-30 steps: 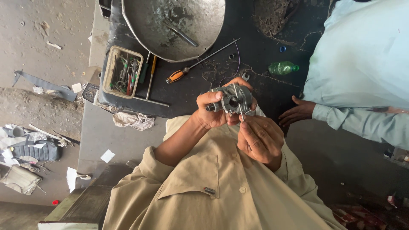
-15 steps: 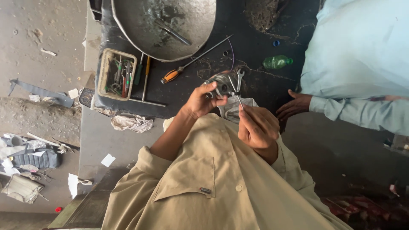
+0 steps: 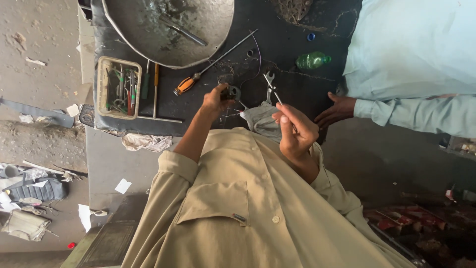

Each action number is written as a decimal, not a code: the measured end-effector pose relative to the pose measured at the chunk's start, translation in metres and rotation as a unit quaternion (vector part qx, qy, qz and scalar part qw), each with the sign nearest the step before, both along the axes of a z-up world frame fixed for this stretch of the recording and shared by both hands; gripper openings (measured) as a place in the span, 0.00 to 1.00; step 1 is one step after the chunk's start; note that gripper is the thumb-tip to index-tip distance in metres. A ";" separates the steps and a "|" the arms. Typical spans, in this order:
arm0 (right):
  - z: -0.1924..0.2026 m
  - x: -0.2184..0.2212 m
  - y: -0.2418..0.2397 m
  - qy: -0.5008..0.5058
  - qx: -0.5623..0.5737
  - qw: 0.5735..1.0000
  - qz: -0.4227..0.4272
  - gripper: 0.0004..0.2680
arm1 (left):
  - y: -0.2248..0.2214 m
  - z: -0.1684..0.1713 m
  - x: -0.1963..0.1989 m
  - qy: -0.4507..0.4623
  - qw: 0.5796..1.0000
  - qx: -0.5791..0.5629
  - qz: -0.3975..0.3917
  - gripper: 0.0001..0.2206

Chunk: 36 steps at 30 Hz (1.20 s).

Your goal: The person disassembles a carburetor at a workbench, unscrewing its top fitting with a screwdriver and loosening parts with a wrench. They handle the metal body, work on its components, and wipe small parts with a white cloth.

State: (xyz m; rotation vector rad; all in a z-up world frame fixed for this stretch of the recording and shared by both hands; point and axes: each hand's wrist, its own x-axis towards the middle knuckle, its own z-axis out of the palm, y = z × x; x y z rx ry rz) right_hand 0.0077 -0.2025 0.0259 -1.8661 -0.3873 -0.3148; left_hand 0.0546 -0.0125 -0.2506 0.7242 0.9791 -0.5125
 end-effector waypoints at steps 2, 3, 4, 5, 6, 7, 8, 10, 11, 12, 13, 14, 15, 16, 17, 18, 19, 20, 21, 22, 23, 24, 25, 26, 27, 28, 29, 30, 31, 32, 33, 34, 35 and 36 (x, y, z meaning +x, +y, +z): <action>-0.008 0.003 -0.006 0.032 0.028 0.999 0.001 0.08 | 0.008 0.027 0.006 0.000 0.993 0.091 -0.073 0.21; -0.013 0.005 -0.009 0.062 0.056 0.997 0.003 0.08 | 0.012 0.040 0.010 -0.001 0.973 0.181 -0.143 0.25; -0.019 0.006 -0.011 0.063 0.056 0.996 0.003 0.08 | 0.014 0.041 0.010 0.000 0.973 0.181 -0.143 0.25; -0.025 0.007 -0.013 0.088 0.085 0.992 0.003 0.08 | 0.015 0.043 0.010 -0.054 0.919 0.296 -0.254 0.28; -0.031 0.007 -0.015 0.114 0.114 0.987 0.003 0.08 | 0.018 0.044 0.009 -0.104 0.836 0.404 -0.356 0.33; -0.036 0.009 -0.017 0.115 0.114 0.987 0.003 0.08 | 0.017 0.044 0.008 -0.103 0.836 0.404 -0.356 0.33; -0.042 0.010 -0.018 0.146 0.147 0.978 -0.002 0.09 | 0.018 0.044 0.006 -0.124 0.796 0.495 -0.326 0.30; -0.052 0.012 -0.019 0.178 0.181 0.967 -0.008 0.09 | 0.017 0.049 0.001 -0.144 0.746 0.580 -0.294 0.28; -0.055 0.014 -0.019 0.212 0.215 0.953 -0.009 0.10 | 0.016 0.055 -0.003 -0.185 0.710 0.645 -0.214 0.26; -0.059 0.015 -0.019 0.246 0.249 0.937 -0.010 0.10 | 0.015 0.060 -0.006 -0.224 0.665 0.701 -0.131 0.26; -0.057 0.017 -0.018 0.247 0.250 0.936 -0.010 0.10 | 0.012 0.074 -0.009 -0.223 0.664 0.702 -0.131 0.26; -0.056 0.020 -0.014 0.279 0.277 0.920 -0.012 0.10 | 0.011 0.088 -0.010 -0.222 0.744 0.609 -0.162 0.24; -0.056 0.023 -0.011 0.311 0.302 0.901 -0.014 0.10 | 0.009 0.103 -0.011 -0.220 0.811 0.507 -0.191 0.23; -0.057 0.022 -0.007 0.314 0.306 0.899 -0.015 0.10 | 0.003 0.120 -0.015 -0.216 0.810 0.509 -0.195 0.23; -0.059 0.022 -0.003 0.349 0.328 0.877 -0.022 0.09 | -0.005 0.138 -0.018 -0.247 0.853 0.413 -0.200 0.22; -0.061 0.022 0.000 0.382 0.349 0.855 -0.030 0.09 | -0.013 0.155 -0.021 -0.276 0.887 0.311 -0.202 0.21; -0.067 0.022 0.004 0.385 0.353 0.852 -0.031 0.09 | -0.016 0.161 -0.022 -0.272 0.887 0.313 -0.205 0.21; -0.073 0.020 0.006 0.405 0.370 0.836 -0.019 0.09 | -0.022 0.167 -0.025 -0.348 0.909 0.183 -0.136 0.20; -0.078 0.019 0.008 0.425 0.386 0.819 -0.007 0.09 | -0.027 0.173 -0.027 -0.413 0.908 0.047 -0.063 0.18; -0.082 0.017 0.009 0.425 0.389 0.818 -0.008 0.09 | -0.024 0.178 -0.025 -0.411 0.908 0.048 -0.066 0.18; -0.084 0.015 0.011 0.441 0.395 0.806 0.010 0.09 | -0.021 0.183 -0.023 -0.383 0.920 0.032 -0.071 0.17; -0.087 0.015 0.014 0.454 0.402 0.795 0.028 0.08 | -0.017 0.188 -0.020 -0.356 0.931 0.017 -0.078 0.15; -0.088 0.015 0.012 0.452 0.405 0.794 0.027 0.08 | -0.014 0.193 -0.021 -0.356 0.931 0.018 -0.082 0.15; -0.090 0.015 0.011 0.470 0.389 0.791 0.042 0.08 | -0.010 0.197 -0.021 -0.332 0.938 0.033 -0.093 0.15; -0.091 0.016 0.010 0.487 0.371 0.788 0.056 0.07 | -0.006 0.201 -0.020 -0.307 0.945 0.048 -0.103 0.15; -0.104 0.017 -0.002 0.485 0.376 0.788 0.056 0.07 | -0.003 0.198 -0.021 -0.308 0.944 0.050 -0.108 0.15; -0.117 0.019 -0.013 0.461 0.291 0.836 0.066 0.07 | 0.000 0.194 -0.022 -0.350 0.925 0.088 -0.117 0.15; -0.131 0.019 -0.025 0.435 0.201 0.875 0.076 0.08 | 0.002 0.189 -0.025 -0.390 0.904 0.125 -0.123 0.15; -0.141 0.023 -0.039 0.435 0.204 0.874 0.077 0.08 | 0.005 0.192 -0.025 -0.389 0.904 0.126 -0.124 0.15; -0.151 0.027 -0.053 0.323 -0.029 0.946 0.014 0.07 | 0.008 0.194 -0.026 -0.390 0.899 0.145 -0.136 0.15; -0.162 0.030 -0.067 0.187 -0.260 0.946 -0.050 0.06 | 0.011 0.197 -0.027 -0.390 0.894 0.164 -0.148 0.15; -0.173 0.027 -0.078 0.188 -0.261 0.946 -0.050 0.06 | 0.013 0.201 -0.027 -0.389 0.894 0.163 -0.148 0.15; -0.184 0.025 -0.088 0.116 -0.388 0.912 -0.068 0.11 | 0.015 0.206 -0.027 -0.364 0.908 0.143 -0.150 0.14; -0.195 0.023 -0.097 0.041 -0.505 0.858 -0.086 0.16 | 0.017 0.211 -0.026 -0.337 0.921 0.124 -0.152 0.14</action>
